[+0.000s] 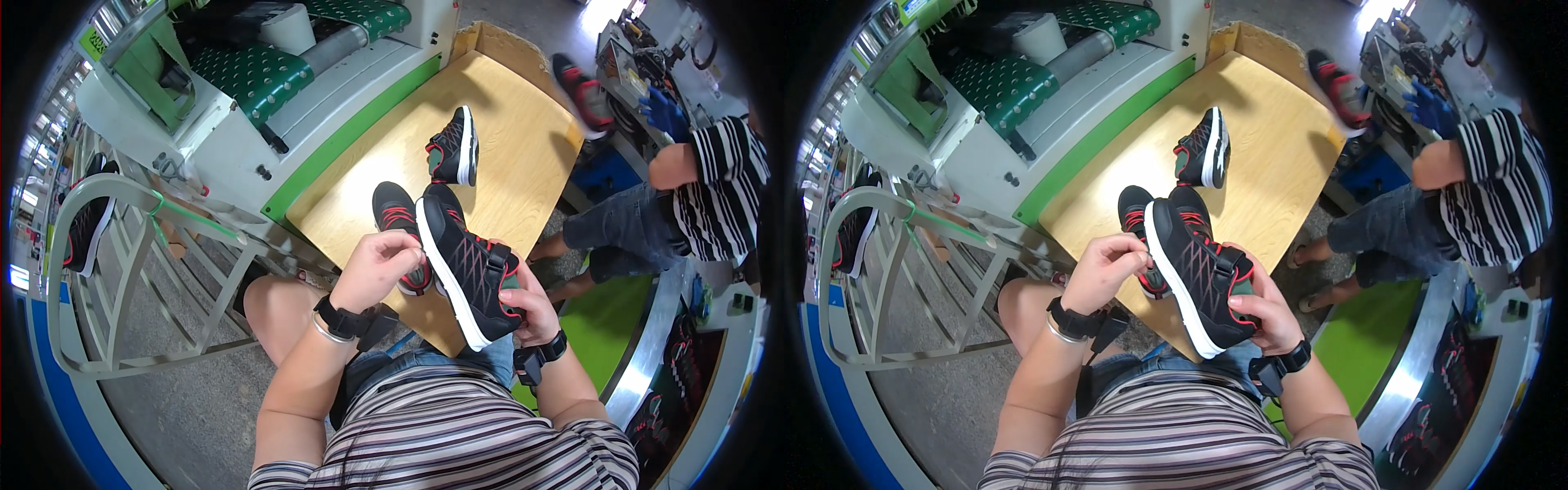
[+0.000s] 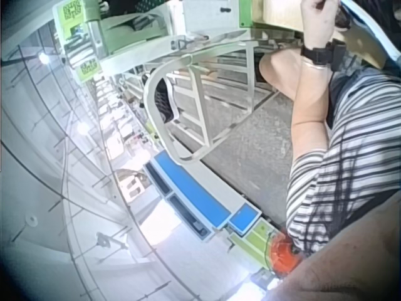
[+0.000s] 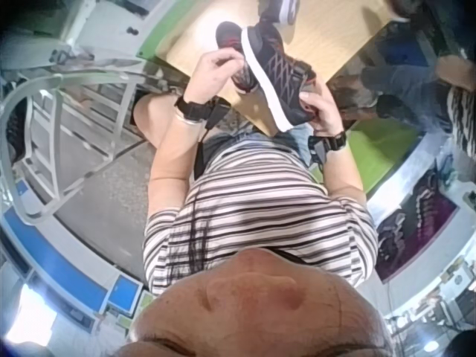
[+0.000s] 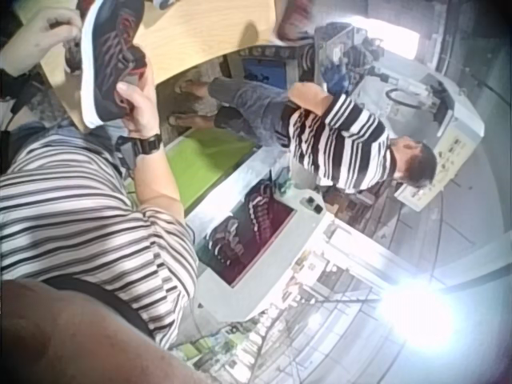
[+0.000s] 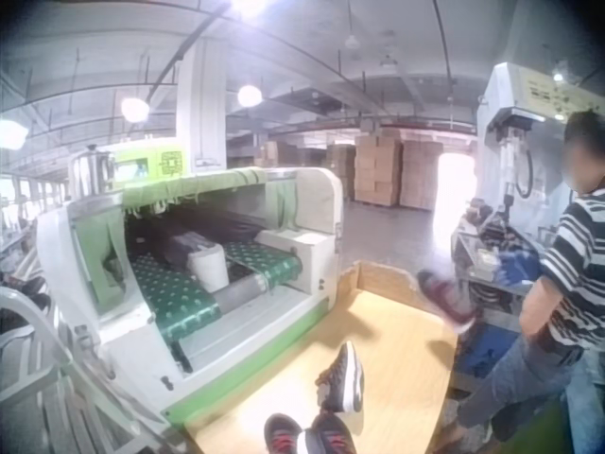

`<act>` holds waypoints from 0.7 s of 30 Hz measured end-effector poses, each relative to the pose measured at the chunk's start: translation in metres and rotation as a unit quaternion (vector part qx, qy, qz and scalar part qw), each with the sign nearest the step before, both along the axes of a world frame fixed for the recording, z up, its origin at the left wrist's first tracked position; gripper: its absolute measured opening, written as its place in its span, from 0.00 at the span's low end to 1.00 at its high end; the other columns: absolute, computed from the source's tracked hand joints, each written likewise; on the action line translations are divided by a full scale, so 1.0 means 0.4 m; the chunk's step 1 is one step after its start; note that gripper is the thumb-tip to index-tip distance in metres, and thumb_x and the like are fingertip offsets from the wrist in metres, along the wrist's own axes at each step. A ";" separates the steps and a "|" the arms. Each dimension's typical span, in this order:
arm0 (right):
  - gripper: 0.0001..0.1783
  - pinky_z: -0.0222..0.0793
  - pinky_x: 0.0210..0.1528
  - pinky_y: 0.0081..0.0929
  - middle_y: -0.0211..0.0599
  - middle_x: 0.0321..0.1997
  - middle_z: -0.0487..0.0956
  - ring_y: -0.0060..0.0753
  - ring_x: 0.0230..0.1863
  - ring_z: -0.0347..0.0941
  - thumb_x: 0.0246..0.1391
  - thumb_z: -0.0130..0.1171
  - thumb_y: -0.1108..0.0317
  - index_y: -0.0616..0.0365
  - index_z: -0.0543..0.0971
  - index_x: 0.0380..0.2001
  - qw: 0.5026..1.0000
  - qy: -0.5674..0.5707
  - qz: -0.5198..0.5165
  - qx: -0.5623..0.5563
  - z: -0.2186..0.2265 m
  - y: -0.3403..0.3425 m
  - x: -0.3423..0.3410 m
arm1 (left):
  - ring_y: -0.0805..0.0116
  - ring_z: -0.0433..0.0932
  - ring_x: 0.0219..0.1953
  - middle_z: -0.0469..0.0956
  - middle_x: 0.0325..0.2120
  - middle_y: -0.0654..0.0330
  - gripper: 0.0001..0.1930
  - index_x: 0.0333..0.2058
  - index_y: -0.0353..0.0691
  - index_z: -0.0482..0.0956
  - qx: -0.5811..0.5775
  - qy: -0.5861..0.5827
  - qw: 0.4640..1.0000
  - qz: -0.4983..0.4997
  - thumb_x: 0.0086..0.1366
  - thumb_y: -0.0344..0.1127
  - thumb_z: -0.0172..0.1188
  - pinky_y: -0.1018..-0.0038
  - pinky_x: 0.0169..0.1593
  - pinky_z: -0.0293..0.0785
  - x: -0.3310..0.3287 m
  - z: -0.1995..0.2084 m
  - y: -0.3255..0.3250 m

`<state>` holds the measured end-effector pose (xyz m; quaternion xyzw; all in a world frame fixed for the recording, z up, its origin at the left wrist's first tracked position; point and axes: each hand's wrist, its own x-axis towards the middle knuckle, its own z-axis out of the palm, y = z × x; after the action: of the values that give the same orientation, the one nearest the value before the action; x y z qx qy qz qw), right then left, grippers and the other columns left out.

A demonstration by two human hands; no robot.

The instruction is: Checking and placing shoes into a conveyor machine in a shoe factory.

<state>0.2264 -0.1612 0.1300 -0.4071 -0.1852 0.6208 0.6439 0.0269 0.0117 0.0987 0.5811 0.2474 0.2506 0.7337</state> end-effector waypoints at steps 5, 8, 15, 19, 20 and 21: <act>0.48 0.57 0.70 0.30 0.43 0.67 0.68 0.34 0.67 0.65 0.44 0.68 0.77 0.62 0.60 0.69 0.978 -0.206 -0.015 -0.023 0.045 -0.005 0.003 | 0.75 0.76 0.33 0.79 0.28 0.64 0.05 0.30 0.32 0.80 0.090 0.100 0.991 0.012 0.63 0.27 0.58 0.76 0.42 0.72 0.010 -0.010 -0.008; 0.46 0.56 0.70 0.31 0.40 0.67 0.68 0.33 0.67 0.64 0.45 0.67 0.78 0.62 0.60 0.69 0.961 -0.273 -0.040 -0.012 0.042 0.001 0.008 | 0.75 0.76 0.34 0.78 0.28 0.63 0.05 0.30 0.31 0.80 0.095 0.069 0.993 -0.017 0.63 0.27 0.58 0.75 0.43 0.72 0.001 0.001 -0.004; 0.44 0.59 0.68 0.31 0.43 0.65 0.67 0.37 0.65 0.64 0.50 0.62 0.78 0.58 0.57 0.70 0.888 -0.423 -0.173 -0.051 -0.083 0.054 0.102 | 0.77 0.73 0.29 0.74 0.26 0.64 0.09 0.33 0.31 0.80 0.092 0.077 0.992 0.029 0.69 0.32 0.58 0.77 0.35 0.69 0.012 0.002 -0.016; 0.44 0.53 0.72 0.39 0.57 0.70 0.59 0.49 0.71 0.57 0.54 0.65 0.66 0.61 0.57 0.70 0.810 -0.559 -0.150 -0.098 -0.267 0.076 0.201 | 0.69 0.74 0.32 0.76 0.30 0.60 0.10 0.33 0.31 0.80 0.199 0.101 0.971 0.089 0.69 0.33 0.59 0.73 0.38 0.70 0.018 -0.022 -0.010; 0.42 0.52 0.72 0.38 0.55 0.71 0.59 0.46 0.72 0.55 0.56 0.65 0.67 0.62 0.58 0.70 0.840 -0.518 -0.127 -0.099 -0.259 0.086 0.232 | 0.67 0.75 0.33 0.76 0.30 0.59 0.09 0.33 0.31 0.80 0.235 0.095 0.961 0.112 0.68 0.33 0.59 0.71 0.40 0.71 0.019 -0.019 -0.010; 0.41 0.52 0.72 0.41 0.59 0.71 0.58 0.53 0.72 0.54 0.55 0.66 0.64 0.60 0.60 0.69 0.765 -0.624 -0.128 -0.093 -0.224 0.110 0.244 | 0.53 0.73 0.51 0.77 0.45 0.51 0.12 0.44 0.35 0.80 0.285 0.141 0.944 0.090 0.67 0.37 0.60 0.62 0.55 0.68 0.007 -0.037 0.004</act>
<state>0.3242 -0.1173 0.0402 -0.7829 -0.4335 0.1553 0.4184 0.0297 0.0135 0.0840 0.7706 0.3178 0.2913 0.4694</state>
